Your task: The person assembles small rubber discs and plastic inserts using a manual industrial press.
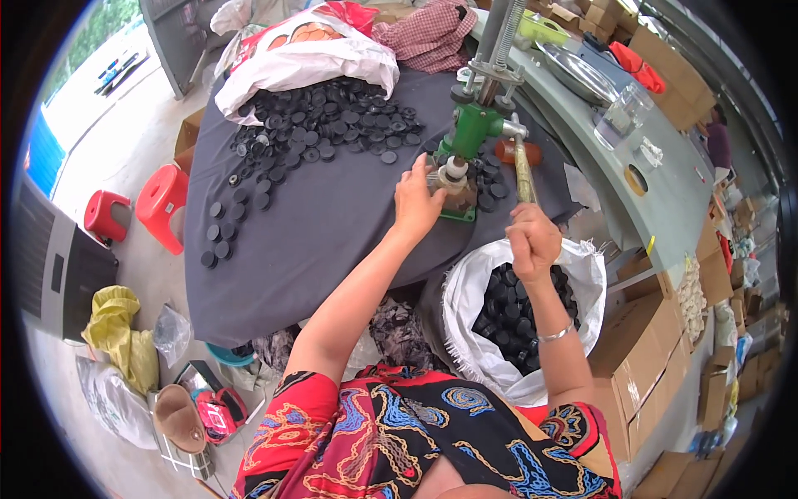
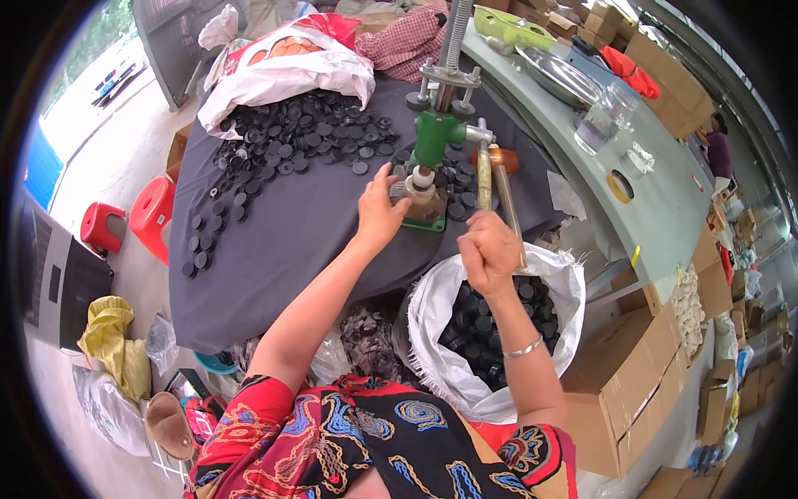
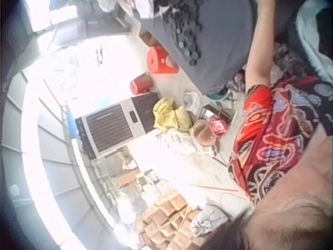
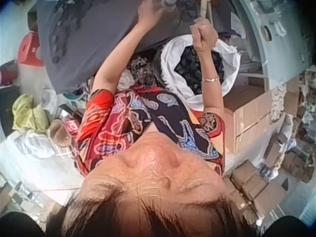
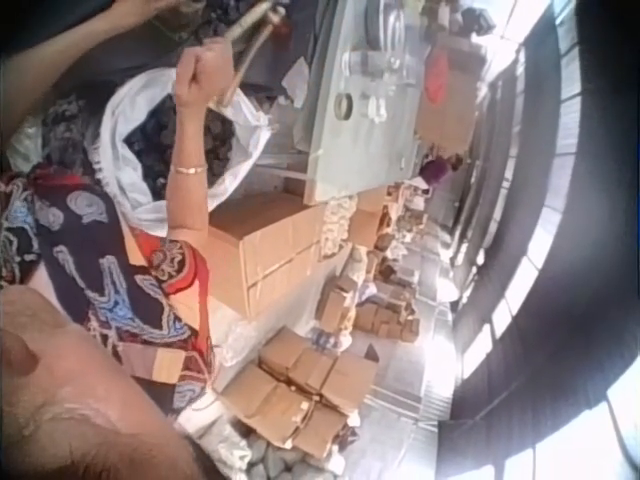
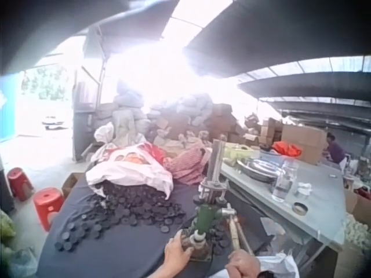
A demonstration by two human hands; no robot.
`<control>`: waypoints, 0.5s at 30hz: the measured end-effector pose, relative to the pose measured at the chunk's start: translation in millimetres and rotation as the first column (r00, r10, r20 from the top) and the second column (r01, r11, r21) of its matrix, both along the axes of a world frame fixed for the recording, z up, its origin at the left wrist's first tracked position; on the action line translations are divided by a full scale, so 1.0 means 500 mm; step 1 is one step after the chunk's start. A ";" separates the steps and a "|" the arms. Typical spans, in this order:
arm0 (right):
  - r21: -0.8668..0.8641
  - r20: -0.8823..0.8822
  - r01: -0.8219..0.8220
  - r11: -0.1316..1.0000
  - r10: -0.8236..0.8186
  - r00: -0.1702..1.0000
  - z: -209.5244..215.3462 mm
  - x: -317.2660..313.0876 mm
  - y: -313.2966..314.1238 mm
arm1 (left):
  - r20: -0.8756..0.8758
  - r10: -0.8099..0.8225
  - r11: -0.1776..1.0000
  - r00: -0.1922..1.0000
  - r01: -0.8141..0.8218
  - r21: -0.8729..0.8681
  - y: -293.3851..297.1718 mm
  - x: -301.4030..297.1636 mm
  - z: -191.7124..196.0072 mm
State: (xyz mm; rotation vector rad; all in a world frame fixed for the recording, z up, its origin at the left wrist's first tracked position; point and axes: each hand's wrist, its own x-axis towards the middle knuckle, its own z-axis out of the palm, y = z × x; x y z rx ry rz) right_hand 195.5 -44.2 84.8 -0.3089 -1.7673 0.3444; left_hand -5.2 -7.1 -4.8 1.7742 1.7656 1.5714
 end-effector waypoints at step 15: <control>-0.464 -0.112 -0.101 0.880 0.054 0.992 0.205 -0.001 0.067 | -0.400 0.739 0.632 0.542 -0.764 0.133 -0.384 -0.470 -0.033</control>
